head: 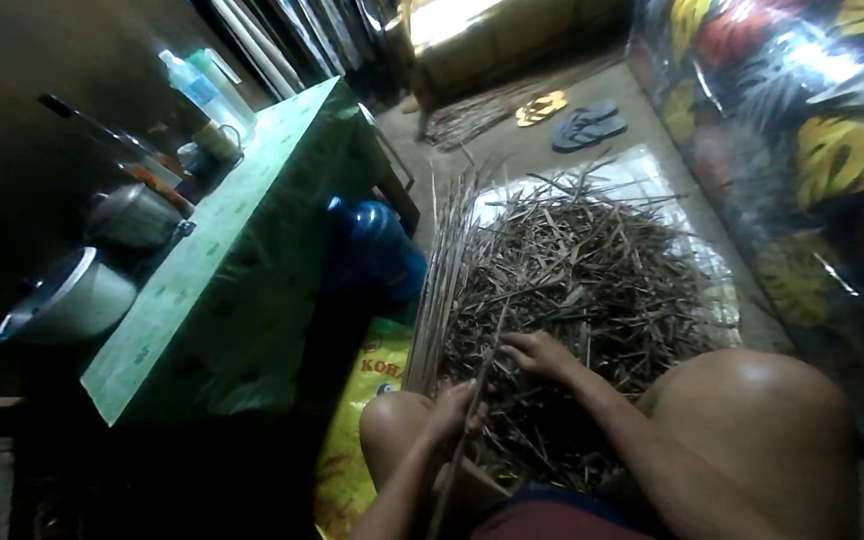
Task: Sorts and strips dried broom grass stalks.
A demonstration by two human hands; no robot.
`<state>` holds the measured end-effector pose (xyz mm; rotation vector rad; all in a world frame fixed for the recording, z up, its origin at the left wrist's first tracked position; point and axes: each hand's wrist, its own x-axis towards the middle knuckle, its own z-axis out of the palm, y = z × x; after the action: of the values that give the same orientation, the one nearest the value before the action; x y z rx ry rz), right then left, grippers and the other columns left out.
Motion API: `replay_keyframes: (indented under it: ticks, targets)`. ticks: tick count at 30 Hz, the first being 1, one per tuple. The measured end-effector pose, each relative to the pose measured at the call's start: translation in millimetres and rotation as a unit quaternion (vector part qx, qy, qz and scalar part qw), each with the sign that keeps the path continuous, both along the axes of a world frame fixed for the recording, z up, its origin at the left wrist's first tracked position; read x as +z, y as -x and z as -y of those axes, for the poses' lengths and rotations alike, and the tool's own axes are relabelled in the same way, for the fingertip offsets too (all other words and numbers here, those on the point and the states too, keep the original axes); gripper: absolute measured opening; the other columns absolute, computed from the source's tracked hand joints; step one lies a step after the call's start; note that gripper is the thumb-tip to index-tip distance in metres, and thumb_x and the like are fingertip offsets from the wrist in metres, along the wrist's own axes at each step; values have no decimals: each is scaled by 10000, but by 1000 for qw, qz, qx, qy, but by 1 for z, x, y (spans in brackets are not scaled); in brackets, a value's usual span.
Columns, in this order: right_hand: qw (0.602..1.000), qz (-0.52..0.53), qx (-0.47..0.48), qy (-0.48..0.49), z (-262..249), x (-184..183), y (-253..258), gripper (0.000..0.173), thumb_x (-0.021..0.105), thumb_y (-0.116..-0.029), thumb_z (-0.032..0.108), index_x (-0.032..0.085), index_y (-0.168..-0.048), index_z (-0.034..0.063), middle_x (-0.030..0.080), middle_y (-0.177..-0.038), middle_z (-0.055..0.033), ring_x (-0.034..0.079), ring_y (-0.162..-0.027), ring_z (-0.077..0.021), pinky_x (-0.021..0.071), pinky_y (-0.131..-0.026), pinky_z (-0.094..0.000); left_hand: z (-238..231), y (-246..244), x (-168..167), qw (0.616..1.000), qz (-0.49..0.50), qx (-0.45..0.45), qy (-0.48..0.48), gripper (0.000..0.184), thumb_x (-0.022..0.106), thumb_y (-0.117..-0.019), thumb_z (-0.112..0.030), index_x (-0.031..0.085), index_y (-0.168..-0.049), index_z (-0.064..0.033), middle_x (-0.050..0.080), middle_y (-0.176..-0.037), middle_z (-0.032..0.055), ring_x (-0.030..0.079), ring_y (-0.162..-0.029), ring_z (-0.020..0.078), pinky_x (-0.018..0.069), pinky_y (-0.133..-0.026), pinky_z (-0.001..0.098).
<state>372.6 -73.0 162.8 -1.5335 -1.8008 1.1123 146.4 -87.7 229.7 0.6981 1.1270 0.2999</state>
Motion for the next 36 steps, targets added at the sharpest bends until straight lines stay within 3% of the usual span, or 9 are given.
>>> replay_keyframes:
  ticks: [8,14,18,24,29,31,32,34,36]
  targets:
    - [986,23,-160,28,-14,-1,-41,418,424,-1102,234,596,-1385,-20,653,-1284,-268,616,-1223,-421,421,-1080,-582,14,5,7,999,-18,-46,-2,362,292,-1139,-234,579,-1179,-18,514,-611,-37,448,-427,0,395,-402,136]
    - [994,-62,25,88,0,27,-8,363,466,-1091,220,657,-1219,-61,672,-1135,-257,648,-1058,-342,471,-987,-516,6,3,5,993,-83,-33,-79,322,353,-1133,-211,571,-1174,23,553,-631,2,510,-456,50,460,-442,191]
    - [991,-6,86,99,5,33,15,358,449,-1096,244,667,-1125,-38,673,-1019,-232,654,-969,-352,487,-907,-543,5,-3,5,978,-132,-64,-146,323,410,-1122,-215,607,-1172,37,596,-672,34,562,-492,87,506,-477,231]
    - [992,75,-12,104,-1,17,4,401,439,-1093,320,649,-1284,37,691,-1128,-251,662,-1093,-431,487,-954,-626,11,-1,4,976,-136,-73,-156,314,426,-1117,-202,621,-1175,36,591,-672,31,545,-487,77,487,-463,222]
    - [979,41,-176,92,-14,2,-35,409,407,-1110,246,635,-1287,-42,658,-1218,-292,624,-1180,-437,434,-1041,-603,17,8,1,985,-106,-75,-117,314,409,-1120,-207,612,-1176,25,585,-652,21,533,-470,66,477,-454,211]
    - [970,-22,-228,86,-14,6,-39,392,424,-1108,233,644,-1265,-52,670,-1177,-273,646,-1109,-378,457,-1006,-550,15,9,0,988,-100,-67,-100,324,392,-1125,-225,597,-1186,18,578,-652,20,528,-467,66,474,-450,211]
    - [966,-68,-229,96,-13,8,-36,378,435,-1106,235,650,-1253,-38,678,-1111,-235,654,-1001,-307,492,-931,-493,13,9,1,988,-101,-65,-93,332,388,-1127,-236,596,-1199,13,578,-663,21,527,-468,68,476,-448,213]
    - [959,-162,-181,146,-7,14,-23,353,439,-1104,249,638,-1248,-5,639,-972,-113,587,-776,-138,515,-743,-340,11,6,2,989,-99,-64,-87,321,392,-1127,-240,601,-1180,-2,600,-675,24,542,-479,69,485,-460,214]
    - [948,-227,-121,186,-1,19,-10,326,446,-1102,241,635,-1222,3,601,-890,-48,532,-690,-75,485,-670,-274,9,1,5,991,-83,-64,-82,317,396,-1126,-233,608,-1175,-2,614,-680,29,571,-503,80,509,-485,223]
